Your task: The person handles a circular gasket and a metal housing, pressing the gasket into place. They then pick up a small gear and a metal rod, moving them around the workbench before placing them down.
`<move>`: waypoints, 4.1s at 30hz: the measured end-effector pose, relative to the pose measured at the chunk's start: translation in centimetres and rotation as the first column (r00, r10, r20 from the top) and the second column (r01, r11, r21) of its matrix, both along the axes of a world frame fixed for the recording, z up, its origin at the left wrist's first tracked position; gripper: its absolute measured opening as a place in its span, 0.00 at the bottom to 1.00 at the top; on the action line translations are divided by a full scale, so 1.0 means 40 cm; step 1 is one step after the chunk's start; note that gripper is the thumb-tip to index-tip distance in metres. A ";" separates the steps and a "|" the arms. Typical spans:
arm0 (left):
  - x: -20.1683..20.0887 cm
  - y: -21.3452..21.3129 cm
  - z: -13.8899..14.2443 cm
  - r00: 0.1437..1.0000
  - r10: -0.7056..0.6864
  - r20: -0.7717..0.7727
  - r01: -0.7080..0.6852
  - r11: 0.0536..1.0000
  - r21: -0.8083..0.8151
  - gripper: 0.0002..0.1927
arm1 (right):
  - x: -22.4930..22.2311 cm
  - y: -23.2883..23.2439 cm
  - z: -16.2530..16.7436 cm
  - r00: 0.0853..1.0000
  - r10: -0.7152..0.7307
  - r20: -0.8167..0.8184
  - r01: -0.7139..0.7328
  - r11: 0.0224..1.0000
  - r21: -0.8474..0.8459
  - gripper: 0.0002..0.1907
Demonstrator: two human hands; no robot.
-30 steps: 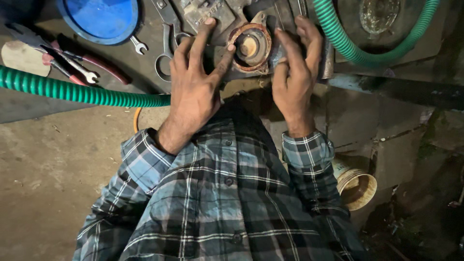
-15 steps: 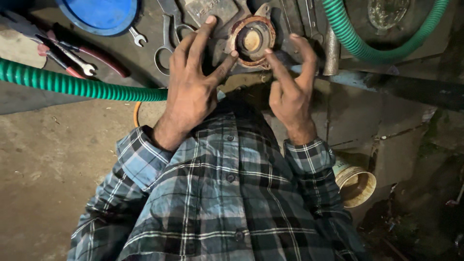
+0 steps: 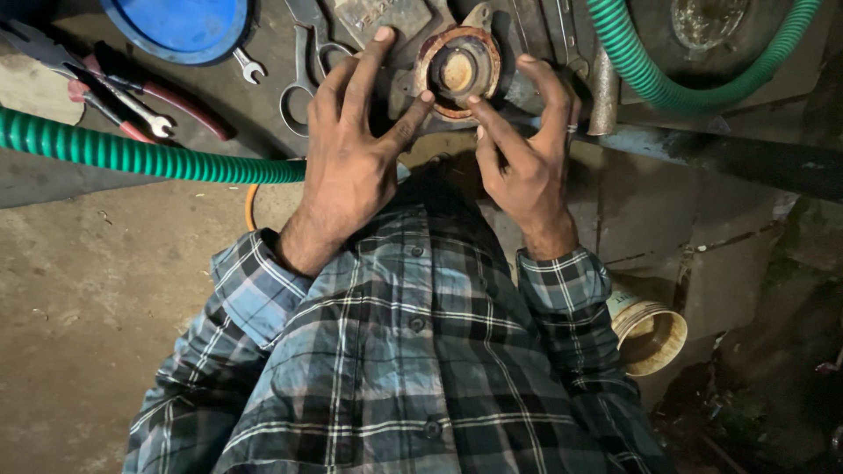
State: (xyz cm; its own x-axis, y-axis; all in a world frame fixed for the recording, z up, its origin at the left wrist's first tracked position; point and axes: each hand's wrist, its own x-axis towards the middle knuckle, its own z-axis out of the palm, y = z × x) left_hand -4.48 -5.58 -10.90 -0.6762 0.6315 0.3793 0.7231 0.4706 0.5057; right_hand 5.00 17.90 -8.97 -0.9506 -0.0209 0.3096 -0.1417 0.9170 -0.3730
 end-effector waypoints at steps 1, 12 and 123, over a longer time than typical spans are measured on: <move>0.000 0.000 -0.001 1.000 -0.002 0.001 0.002 1.000 0.004 0.27 | 0.000 0.001 -0.001 1.000 0.002 -0.008 -0.002 1.000 0.015 0.19; 0.001 0.003 0.001 1.000 -0.010 0.011 0.010 1.000 0.008 0.25 | 0.002 0.005 0.006 1.000 -0.019 -0.008 0.019 1.000 0.015 0.17; -0.158 0.053 0.055 0.981 -0.106 -0.160 0.096 0.993 -0.070 0.17 | -0.025 0.021 0.005 0.995 -0.027 0.092 0.020 0.997 0.079 0.33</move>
